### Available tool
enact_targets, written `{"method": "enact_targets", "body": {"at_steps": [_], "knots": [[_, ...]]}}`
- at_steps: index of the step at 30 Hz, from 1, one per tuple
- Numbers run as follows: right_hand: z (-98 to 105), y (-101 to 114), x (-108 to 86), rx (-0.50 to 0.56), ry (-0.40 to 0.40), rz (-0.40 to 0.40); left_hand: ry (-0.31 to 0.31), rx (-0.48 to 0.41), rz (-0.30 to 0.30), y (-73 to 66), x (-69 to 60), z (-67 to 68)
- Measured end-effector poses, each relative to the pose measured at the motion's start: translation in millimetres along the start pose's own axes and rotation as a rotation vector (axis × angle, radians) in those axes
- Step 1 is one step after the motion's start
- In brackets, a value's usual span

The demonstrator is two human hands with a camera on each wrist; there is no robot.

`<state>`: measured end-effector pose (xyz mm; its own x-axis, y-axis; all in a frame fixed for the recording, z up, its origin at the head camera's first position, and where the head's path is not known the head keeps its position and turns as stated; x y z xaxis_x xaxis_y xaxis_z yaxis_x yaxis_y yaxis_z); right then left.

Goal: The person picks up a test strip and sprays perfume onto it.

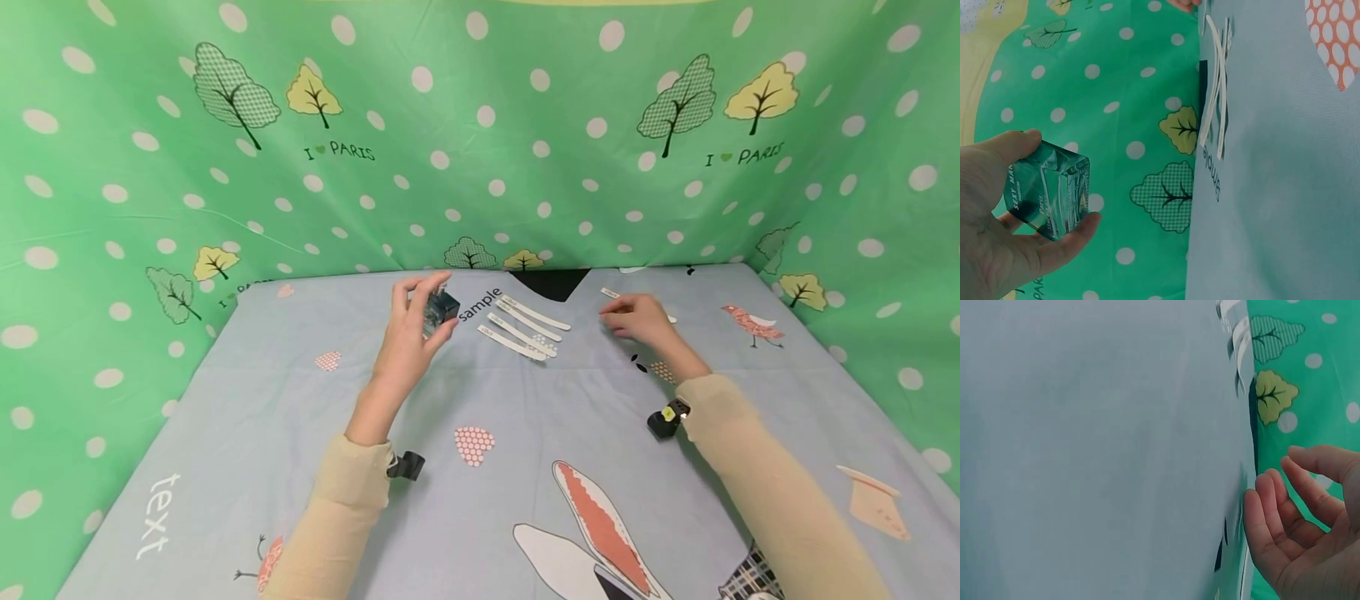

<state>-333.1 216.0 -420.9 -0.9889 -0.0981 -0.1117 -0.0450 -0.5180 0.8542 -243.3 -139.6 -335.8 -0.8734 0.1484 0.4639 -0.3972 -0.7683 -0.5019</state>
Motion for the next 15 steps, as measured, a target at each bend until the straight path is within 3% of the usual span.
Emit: {"method": "enact_targets", "body": {"at_steps": [15], "knots": [[-26.2,13.8,2.5,-0.015,0.081,0.057,-0.01,-0.007,0.0,0.7,-1.7,-1.3]]}}
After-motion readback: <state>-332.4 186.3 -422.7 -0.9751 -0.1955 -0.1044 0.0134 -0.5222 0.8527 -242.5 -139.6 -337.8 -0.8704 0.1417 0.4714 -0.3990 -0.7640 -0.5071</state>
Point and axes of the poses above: each hand's wrist, its own x-axis towards the middle knuckle, its own z-axis out of the back of the hand, y = z × x, the point moved 5 cm from there along x, towards the middle knuckle, and after that the axes turned 7 degrees about x, right-handed, at the moved point
